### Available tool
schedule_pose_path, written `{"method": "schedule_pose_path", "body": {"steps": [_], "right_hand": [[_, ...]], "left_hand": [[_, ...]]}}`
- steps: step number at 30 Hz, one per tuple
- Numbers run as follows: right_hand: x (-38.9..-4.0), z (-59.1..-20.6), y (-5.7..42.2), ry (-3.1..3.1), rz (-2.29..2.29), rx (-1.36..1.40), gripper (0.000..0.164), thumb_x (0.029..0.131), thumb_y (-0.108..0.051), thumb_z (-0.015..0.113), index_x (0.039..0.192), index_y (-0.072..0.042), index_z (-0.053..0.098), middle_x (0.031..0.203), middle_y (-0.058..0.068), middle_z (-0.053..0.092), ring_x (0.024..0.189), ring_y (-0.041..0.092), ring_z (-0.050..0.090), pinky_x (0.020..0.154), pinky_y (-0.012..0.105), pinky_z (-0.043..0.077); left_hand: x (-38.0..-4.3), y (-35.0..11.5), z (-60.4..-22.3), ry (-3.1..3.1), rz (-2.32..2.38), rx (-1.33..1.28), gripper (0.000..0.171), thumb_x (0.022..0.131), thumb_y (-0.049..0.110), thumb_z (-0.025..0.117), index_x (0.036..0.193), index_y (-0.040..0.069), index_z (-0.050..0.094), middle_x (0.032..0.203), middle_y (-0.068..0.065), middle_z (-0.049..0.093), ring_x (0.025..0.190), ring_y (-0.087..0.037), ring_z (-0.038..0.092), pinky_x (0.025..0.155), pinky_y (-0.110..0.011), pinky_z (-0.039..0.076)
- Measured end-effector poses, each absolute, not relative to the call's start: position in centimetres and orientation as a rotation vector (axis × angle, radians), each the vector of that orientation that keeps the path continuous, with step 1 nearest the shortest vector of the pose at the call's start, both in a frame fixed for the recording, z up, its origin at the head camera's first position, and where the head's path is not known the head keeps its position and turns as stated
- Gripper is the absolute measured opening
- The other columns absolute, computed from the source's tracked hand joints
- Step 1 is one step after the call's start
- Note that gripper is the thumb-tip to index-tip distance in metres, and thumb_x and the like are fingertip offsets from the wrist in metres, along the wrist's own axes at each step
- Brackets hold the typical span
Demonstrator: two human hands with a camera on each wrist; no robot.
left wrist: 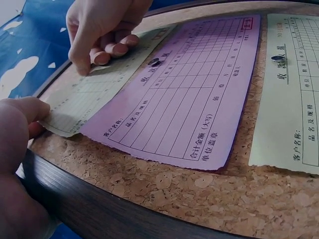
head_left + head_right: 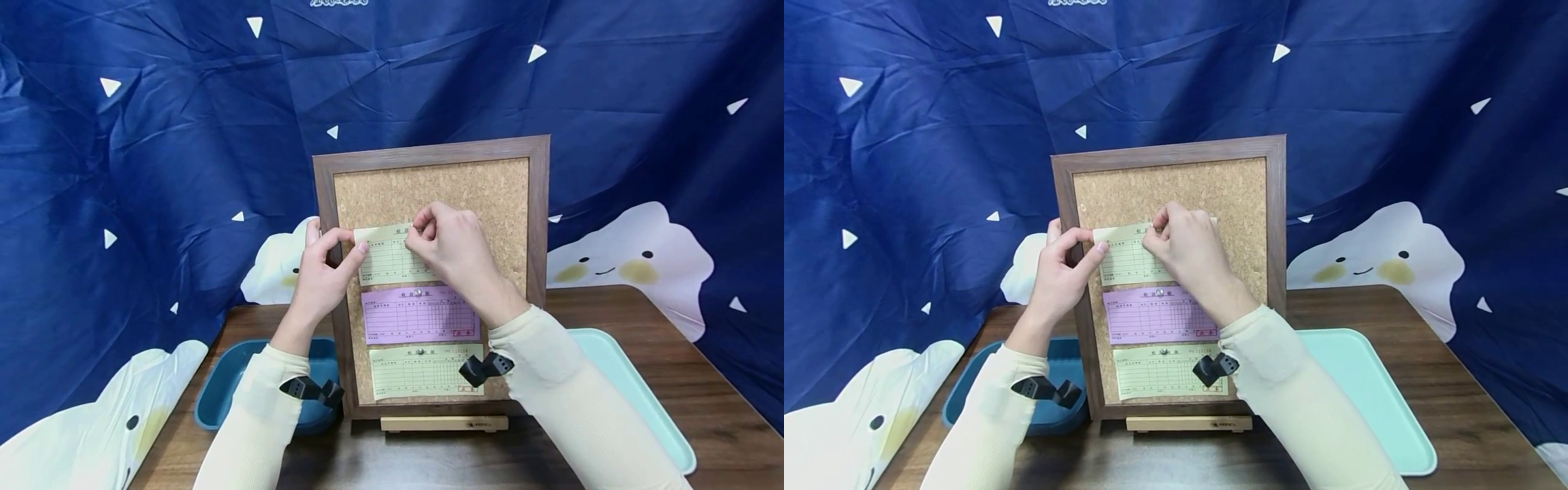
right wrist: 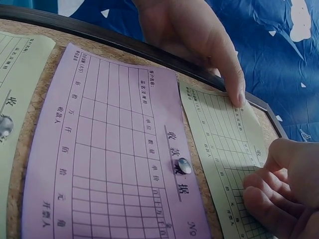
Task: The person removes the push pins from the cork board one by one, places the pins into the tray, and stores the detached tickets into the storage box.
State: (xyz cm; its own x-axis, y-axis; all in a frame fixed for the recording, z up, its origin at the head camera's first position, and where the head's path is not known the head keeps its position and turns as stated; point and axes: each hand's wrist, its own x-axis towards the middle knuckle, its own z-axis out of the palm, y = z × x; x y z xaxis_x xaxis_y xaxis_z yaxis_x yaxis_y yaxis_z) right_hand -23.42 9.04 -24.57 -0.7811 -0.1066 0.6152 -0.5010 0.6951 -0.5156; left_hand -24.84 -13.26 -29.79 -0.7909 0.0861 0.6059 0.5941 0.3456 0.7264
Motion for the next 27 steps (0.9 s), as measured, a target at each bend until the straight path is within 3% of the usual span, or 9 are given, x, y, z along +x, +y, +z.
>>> {"method": "schedule_pose_path", "body": {"steps": [3, 10, 16, 27], "right_hand": [[-23.47, -24.62, 9.05, -2.35, 0.936, 0.463, 0.009, 0.093, -0.01, 0.069, 0.097, -0.002, 0.073, 0.08, 0.01, 0.075, 0.068, 0.024, 0.066, 0.067, 0.033, 0.051], [-23.49, -24.68, 9.11, -2.339, 0.951, 0.478, 0.009, 0.093, -0.009, 0.069, 0.097, -0.002, 0.073, 0.08, 0.011, 0.075, 0.067, 0.023, 0.066, 0.065, 0.032, 0.052], [-23.53, -24.68, 9.13, -2.34, 0.967, 0.492, 0.009, 0.093, -0.009, 0.069, 0.097, -0.002, 0.073, 0.08, 0.011, 0.076, 0.065, 0.022, 0.066, 0.063, 0.031, 0.052], [-23.45, -24.73, 9.2, -2.337, 0.984, 0.484, 0.009, 0.093, -0.009, 0.069, 0.097, -0.002, 0.073, 0.08, 0.011, 0.076, 0.065, 0.022, 0.066, 0.062, 0.031, 0.052]], "left_hand": [[-24.82, -13.23, -29.82, -2.137, -1.451, -0.604, 0.02, 0.102, 0.022, 0.073, 0.105, 0.002, 0.071, 0.165, -0.027, 0.031, 0.165, -0.034, 0.011, 0.13, -0.067, 0.02], [-24.98, -13.17, -29.8, -2.106, -1.453, -0.638, 0.018, 0.101, 0.019, 0.074, 0.104, 0.001, 0.07, 0.143, -0.022, 0.038, 0.142, -0.029, 0.028, 0.117, -0.056, 0.034], [-25.03, -13.2, -29.91, -2.097, -1.462, -0.648, 0.016, 0.102, 0.018, 0.073, 0.103, 0.002, 0.07, 0.138, -0.019, 0.038, 0.135, -0.027, 0.03, 0.107, -0.048, 0.036], [-25.05, -13.18, -29.89, -2.087, -1.48, -0.665, 0.017, 0.101, 0.018, 0.075, 0.104, 0.002, 0.071, 0.134, -0.017, 0.039, 0.125, -0.028, 0.035, 0.102, -0.045, 0.035]]}}
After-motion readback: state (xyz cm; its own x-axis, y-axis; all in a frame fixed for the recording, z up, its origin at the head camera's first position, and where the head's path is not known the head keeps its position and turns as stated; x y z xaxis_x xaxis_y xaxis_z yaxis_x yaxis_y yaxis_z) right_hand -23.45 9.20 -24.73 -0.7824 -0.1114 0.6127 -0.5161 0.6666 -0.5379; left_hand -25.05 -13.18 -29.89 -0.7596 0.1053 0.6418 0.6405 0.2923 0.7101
